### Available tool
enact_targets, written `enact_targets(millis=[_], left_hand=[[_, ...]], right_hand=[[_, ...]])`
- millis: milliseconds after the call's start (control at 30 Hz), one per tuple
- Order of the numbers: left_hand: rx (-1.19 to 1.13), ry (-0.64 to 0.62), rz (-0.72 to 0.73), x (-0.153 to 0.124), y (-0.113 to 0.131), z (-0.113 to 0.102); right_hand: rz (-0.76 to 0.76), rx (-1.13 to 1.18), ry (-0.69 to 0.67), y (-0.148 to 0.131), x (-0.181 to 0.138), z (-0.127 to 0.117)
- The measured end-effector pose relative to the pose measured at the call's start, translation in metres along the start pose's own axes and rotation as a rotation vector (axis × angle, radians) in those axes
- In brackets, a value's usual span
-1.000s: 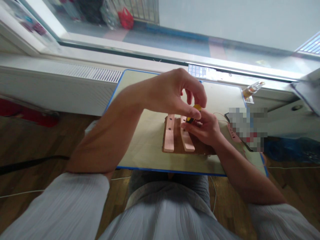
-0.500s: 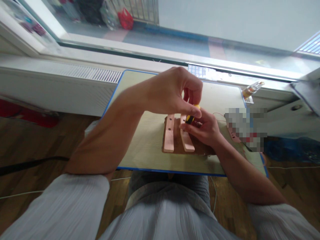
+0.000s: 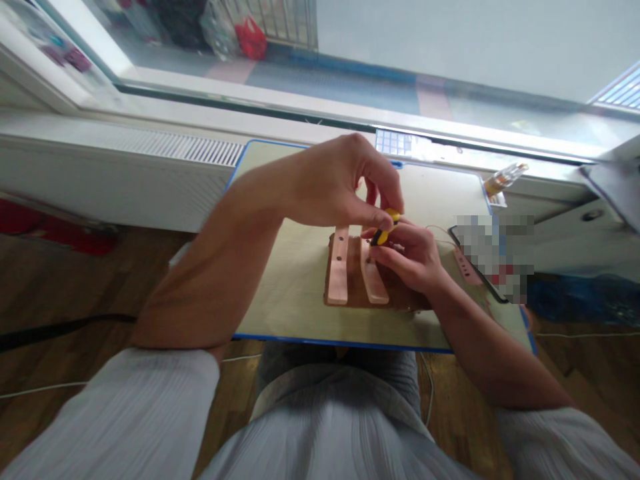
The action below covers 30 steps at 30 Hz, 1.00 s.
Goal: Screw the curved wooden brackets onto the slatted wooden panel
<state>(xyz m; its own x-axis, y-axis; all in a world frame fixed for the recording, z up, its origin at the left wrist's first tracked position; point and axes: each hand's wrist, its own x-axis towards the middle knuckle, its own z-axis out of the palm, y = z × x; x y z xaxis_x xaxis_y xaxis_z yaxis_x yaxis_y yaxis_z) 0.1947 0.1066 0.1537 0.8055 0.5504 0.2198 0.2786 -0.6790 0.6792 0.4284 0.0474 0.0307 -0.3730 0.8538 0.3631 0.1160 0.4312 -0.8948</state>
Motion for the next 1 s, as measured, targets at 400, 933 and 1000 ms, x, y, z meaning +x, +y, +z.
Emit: enact_targets(millis=[400,933,1000], left_hand=[[-0.025,-0.043,-0.013,-0.003,0.008,-0.001],[0.023,-0.01,-0.068,-0.002,0.002,0.002],[0.03,0.0,-0.081,-0.002,0.004,0.002]], right_hand=[[0.041,0.05,-0.008,0.007,-0.002,0.001],[-0.006,-0.071,0.005,0.006,0.0,0.003],[0.006,-0.05,0.006,0.009,-0.001,0.003]])
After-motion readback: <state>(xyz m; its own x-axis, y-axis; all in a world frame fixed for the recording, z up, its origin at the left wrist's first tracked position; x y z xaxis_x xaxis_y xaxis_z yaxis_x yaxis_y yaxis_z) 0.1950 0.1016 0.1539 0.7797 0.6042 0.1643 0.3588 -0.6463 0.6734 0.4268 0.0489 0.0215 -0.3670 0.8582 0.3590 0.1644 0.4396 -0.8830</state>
